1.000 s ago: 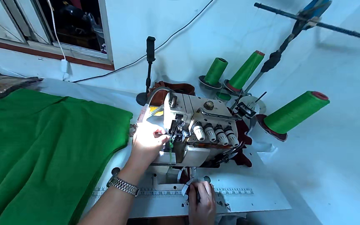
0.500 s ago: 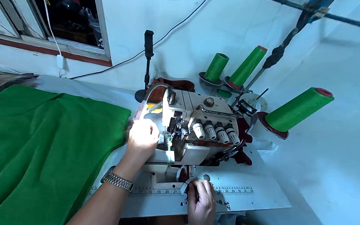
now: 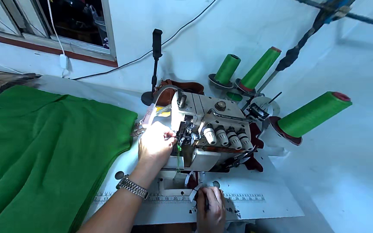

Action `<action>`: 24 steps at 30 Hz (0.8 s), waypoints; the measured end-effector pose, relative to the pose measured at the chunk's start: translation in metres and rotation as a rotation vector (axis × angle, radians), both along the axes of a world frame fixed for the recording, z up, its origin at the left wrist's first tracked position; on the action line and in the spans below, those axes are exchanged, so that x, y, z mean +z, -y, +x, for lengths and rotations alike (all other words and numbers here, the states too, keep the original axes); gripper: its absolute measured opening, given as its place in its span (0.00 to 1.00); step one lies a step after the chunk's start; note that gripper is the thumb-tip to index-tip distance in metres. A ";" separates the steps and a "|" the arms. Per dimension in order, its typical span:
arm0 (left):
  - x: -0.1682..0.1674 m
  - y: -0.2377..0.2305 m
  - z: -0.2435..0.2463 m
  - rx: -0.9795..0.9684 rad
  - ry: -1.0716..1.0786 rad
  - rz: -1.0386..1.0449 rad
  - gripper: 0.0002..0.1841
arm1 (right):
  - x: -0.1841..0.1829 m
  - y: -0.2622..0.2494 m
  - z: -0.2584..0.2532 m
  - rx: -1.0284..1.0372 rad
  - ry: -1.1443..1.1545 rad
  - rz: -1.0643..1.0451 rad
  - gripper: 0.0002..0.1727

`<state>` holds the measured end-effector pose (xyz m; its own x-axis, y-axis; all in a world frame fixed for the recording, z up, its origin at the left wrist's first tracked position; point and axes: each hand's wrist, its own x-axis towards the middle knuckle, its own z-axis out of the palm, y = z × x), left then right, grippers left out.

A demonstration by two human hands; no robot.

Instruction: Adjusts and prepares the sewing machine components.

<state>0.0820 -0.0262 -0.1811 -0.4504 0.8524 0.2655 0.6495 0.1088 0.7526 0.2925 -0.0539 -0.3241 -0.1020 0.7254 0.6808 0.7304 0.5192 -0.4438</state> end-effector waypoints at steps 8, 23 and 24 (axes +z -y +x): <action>0.006 -0.002 0.000 -0.026 -0.145 -0.138 0.06 | -0.001 -0.001 0.000 0.001 0.005 0.015 0.14; 0.008 -0.008 -0.017 -0.110 -0.163 -0.165 0.06 | 0.000 0.000 -0.001 -0.017 0.003 -0.004 0.14; 0.010 -0.010 -0.017 -0.110 -0.164 -0.172 0.06 | -0.001 0.000 -0.001 -0.018 0.005 -0.003 0.14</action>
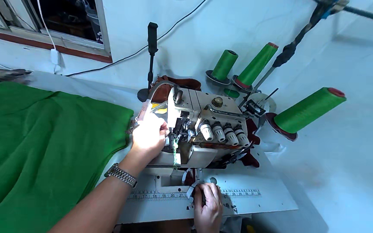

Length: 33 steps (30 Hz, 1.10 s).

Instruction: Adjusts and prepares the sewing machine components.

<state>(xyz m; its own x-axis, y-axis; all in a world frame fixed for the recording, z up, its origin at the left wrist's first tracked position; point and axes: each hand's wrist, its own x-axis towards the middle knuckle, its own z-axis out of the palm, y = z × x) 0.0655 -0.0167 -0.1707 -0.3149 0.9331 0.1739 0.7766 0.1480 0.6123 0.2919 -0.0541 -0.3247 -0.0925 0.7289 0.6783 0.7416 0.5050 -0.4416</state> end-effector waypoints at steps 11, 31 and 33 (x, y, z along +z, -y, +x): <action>-0.008 -0.003 -0.005 -0.037 -0.029 0.065 0.06 | 0.010 -0.004 0.007 0.045 -0.273 -0.117 0.11; -0.008 -0.001 -0.009 -0.049 0.053 0.082 0.07 | 0.053 -0.084 0.021 -0.290 -0.341 0.219 0.09; -0.010 0.002 -0.008 -0.052 0.066 0.133 0.06 | 0.062 -0.086 0.022 -0.320 -0.349 0.301 0.10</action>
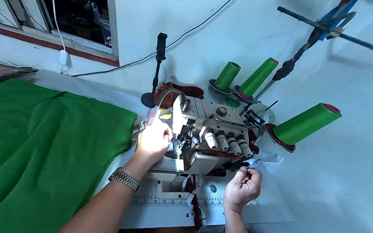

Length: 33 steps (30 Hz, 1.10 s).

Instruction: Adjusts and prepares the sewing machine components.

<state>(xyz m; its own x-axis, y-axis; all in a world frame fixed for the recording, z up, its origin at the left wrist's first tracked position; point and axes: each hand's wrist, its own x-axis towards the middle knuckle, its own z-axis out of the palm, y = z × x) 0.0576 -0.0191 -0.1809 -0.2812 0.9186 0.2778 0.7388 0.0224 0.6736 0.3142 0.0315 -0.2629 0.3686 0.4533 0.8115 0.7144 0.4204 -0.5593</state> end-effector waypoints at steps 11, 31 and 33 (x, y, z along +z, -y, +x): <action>0.000 -0.001 0.003 0.006 -0.013 -0.008 0.06 | 0.058 0.088 -0.024 0.833 -0.300 -0.325 0.10; 0.008 0.005 0.001 -0.050 0.079 -0.056 0.07 | 0.071 0.092 -0.136 0.265 0.437 -0.371 0.05; 0.007 0.004 0.001 -0.046 0.073 -0.055 0.07 | 0.071 0.093 -0.142 0.239 0.441 -0.372 0.07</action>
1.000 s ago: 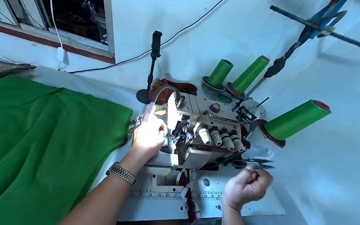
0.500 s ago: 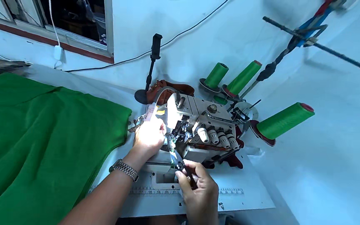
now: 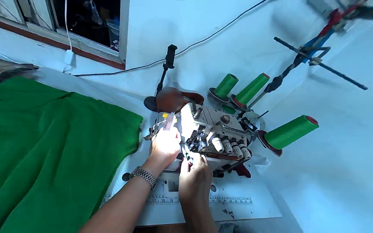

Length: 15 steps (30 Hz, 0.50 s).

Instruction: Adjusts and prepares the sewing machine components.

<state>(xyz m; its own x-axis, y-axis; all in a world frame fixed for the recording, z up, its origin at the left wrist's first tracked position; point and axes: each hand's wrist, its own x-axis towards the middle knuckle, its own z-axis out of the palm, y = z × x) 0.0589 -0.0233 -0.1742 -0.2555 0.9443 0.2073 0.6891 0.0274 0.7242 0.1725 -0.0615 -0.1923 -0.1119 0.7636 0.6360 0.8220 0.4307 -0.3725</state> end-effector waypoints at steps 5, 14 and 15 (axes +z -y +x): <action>0.002 0.000 0.000 0.005 0.006 -0.024 0.07 | -0.001 0.000 -0.011 -0.088 0.051 0.017 0.06; -0.011 0.005 0.001 -0.028 0.003 0.116 0.07 | 0.005 -0.004 -0.013 -0.080 0.045 0.048 0.03; -0.012 0.005 0.001 -0.031 0.011 0.122 0.07 | 0.005 -0.005 -0.013 -0.077 0.044 0.047 0.04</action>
<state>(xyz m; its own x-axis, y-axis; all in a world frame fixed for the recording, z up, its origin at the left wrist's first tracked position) 0.0594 -0.0286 -0.1860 -0.2297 0.9197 0.3184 0.6803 -0.0822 0.7283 0.1598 -0.0566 -0.1869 -0.0827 0.7407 0.6667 0.8686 0.3816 -0.3162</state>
